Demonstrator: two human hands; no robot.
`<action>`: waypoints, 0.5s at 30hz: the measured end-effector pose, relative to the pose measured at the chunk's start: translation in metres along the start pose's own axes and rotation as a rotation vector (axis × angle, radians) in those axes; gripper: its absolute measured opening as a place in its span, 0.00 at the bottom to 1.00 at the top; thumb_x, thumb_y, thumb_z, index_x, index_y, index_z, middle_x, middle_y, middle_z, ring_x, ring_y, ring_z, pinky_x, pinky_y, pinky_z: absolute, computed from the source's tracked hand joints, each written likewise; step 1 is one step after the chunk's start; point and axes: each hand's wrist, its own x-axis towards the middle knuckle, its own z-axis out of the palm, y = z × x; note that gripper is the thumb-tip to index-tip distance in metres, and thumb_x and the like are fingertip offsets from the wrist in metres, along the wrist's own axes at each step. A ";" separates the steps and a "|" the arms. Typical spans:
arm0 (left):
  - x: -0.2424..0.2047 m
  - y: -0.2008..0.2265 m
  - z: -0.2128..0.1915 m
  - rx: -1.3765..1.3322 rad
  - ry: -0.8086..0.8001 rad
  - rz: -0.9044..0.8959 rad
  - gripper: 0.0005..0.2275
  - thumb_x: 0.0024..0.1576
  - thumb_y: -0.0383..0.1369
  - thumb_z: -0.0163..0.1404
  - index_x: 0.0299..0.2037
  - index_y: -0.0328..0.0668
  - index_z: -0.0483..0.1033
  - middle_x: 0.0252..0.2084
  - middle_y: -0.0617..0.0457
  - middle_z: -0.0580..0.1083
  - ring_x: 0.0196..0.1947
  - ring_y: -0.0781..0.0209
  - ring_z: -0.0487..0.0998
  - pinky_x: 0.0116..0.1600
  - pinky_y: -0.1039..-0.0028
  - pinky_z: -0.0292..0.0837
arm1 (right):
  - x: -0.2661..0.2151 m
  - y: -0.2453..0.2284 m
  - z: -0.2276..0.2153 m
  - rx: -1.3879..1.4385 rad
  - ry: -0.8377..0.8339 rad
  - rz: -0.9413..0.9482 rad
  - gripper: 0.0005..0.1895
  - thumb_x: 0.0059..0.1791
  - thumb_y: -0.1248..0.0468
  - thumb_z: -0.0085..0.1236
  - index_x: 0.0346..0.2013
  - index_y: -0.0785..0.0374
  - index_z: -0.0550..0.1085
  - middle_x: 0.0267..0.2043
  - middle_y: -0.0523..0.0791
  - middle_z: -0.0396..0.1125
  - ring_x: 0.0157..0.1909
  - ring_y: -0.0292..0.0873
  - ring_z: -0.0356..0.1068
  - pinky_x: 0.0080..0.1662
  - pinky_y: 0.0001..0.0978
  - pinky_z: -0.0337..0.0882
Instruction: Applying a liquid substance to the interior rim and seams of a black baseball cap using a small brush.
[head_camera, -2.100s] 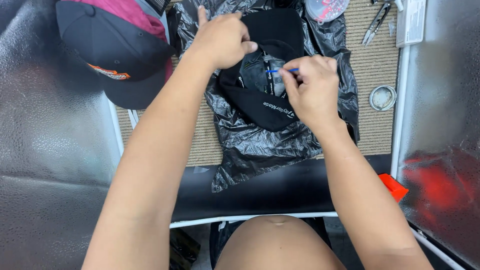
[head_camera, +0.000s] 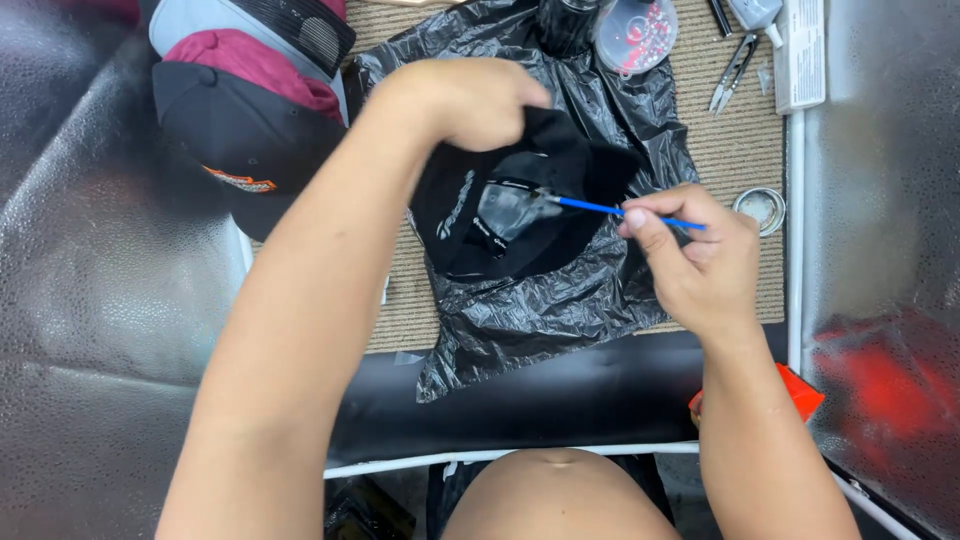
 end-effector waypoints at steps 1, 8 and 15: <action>0.005 0.015 -0.004 0.083 -0.059 -0.032 0.18 0.47 0.23 0.36 0.46 0.44 0.73 0.47 0.48 0.75 0.45 0.46 0.74 0.47 0.59 0.68 | 0.002 0.000 0.002 -0.071 -0.052 -0.045 0.04 0.58 0.67 0.58 0.41 0.64 0.77 0.35 0.44 0.74 0.40 0.39 0.73 0.48 0.29 0.69; 0.067 0.035 0.024 0.434 0.169 -0.124 0.13 0.56 0.21 0.48 0.40 0.60 0.78 0.46 0.54 0.75 0.55 0.47 0.70 0.63 0.38 0.52 | 0.019 0.050 0.020 -0.363 -0.031 -0.134 0.07 0.56 0.57 0.62 0.41 0.56 0.80 0.49 0.49 0.66 0.58 0.47 0.66 0.57 0.47 0.52; 0.006 0.019 0.109 0.318 1.080 0.037 0.19 0.55 0.24 0.51 0.57 0.47 0.77 0.65 0.44 0.67 0.65 0.41 0.63 0.67 0.43 0.56 | 0.038 0.098 0.023 -0.208 -0.049 -0.017 0.03 0.55 0.59 0.61 0.37 0.50 0.79 0.54 0.49 0.76 0.74 0.54 0.62 0.70 0.55 0.48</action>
